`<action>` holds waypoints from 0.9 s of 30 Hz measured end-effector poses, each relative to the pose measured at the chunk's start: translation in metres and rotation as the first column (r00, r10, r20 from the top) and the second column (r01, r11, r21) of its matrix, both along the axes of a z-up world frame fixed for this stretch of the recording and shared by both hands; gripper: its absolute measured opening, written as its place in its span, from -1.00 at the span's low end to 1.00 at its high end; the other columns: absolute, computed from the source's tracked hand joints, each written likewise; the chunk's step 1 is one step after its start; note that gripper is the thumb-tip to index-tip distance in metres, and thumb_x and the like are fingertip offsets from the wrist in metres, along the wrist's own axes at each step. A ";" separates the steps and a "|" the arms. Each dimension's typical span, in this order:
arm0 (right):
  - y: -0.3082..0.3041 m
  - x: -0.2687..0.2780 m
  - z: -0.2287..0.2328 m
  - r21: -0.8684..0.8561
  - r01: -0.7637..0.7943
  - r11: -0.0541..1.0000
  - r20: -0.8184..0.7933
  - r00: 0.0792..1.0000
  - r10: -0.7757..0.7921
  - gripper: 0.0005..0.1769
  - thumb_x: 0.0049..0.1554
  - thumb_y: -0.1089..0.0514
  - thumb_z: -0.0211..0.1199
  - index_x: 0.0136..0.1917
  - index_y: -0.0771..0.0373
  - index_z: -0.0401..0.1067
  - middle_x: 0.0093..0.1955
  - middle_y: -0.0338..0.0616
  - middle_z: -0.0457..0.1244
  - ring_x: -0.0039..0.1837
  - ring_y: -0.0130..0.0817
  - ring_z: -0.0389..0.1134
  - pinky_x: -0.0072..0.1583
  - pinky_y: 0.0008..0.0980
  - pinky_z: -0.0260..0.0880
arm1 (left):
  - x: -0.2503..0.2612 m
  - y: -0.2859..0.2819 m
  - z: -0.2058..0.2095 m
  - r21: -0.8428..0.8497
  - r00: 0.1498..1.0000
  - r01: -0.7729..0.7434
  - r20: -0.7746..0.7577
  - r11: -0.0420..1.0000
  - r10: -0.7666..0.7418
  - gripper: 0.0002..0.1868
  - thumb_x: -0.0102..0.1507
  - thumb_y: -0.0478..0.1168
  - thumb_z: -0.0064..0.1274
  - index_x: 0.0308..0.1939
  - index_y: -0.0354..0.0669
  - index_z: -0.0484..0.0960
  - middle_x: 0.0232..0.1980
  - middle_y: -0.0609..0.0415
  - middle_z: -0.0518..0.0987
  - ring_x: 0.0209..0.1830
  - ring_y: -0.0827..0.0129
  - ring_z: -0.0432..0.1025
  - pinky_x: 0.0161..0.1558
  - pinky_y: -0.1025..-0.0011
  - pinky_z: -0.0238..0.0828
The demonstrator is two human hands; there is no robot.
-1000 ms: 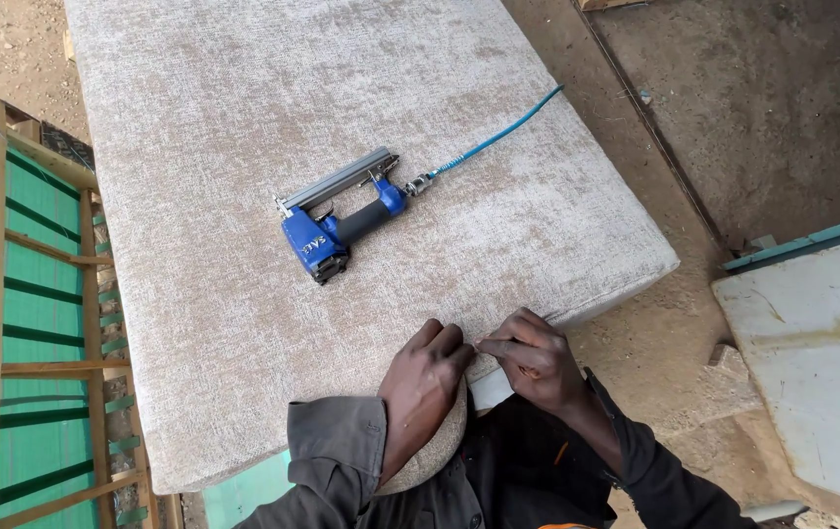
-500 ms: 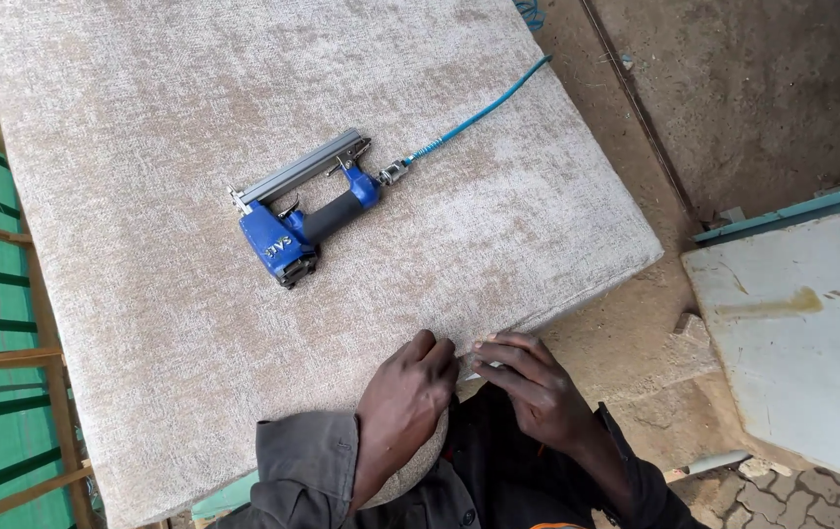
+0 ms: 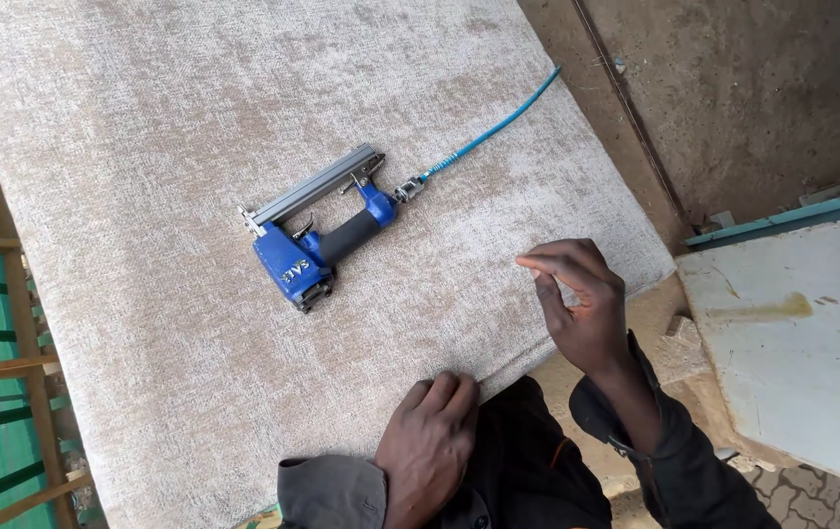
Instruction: Using a pneumatic staple gun to attach fabric to a furniture frame.
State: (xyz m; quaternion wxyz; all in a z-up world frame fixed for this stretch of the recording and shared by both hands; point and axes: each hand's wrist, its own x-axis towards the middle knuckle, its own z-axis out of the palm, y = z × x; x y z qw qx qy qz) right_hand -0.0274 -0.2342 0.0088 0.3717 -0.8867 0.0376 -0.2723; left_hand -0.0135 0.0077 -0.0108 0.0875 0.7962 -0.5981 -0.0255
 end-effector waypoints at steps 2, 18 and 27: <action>0.007 0.032 0.006 -0.041 -0.091 0.995 0.011 0.996 0.091 -0.76 0.29 0.37 0.11 0.16 0.30 0.53 0.07 -0.08 0.34 0.15 -0.18 0.34 0.16 -0.27 0.40 | -0.002 0.003 -0.010 0.000 1.000 -0.002 -0.018 1.000 0.002 -0.74 0.31 -0.24 -0.13 -0.14 -0.31 0.64 0.03 -0.07 0.45 0.04 0.06 0.28 -0.08 0.22 0.24; 0.100 0.184 -0.020 -0.573 -0.586 0.573 -0.345 0.807 0.480 -0.14 -0.01 0.57 0.09 0.55 0.28 0.08 0.27 0.07 0.19 0.13 -0.06 0.26 -0.05 -0.20 0.43 | 0.013 0.013 -0.003 -0.264 0.993 0.002 -0.116 0.965 -0.033 -0.71 0.31 -0.25 -0.15 -0.15 -0.38 0.66 -0.04 -0.15 0.43 -0.11 -0.05 0.29 0.19 0.05 0.22; 0.040 0.086 0.119 -0.131 -0.320 0.938 -0.776 0.622 0.104 0.14 -0.17 0.32 0.32 0.63 0.04 -0.06 0.35 0.04 0.10 0.12 0.15 0.36 0.00 0.05 0.37 | 0.014 0.018 -0.017 -0.198 0.990 0.033 -0.129 0.980 -0.060 -0.50 0.15 0.01 0.09 -0.01 -0.33 0.68 0.18 -0.15 0.42 0.08 -0.08 0.29 0.25 0.08 0.17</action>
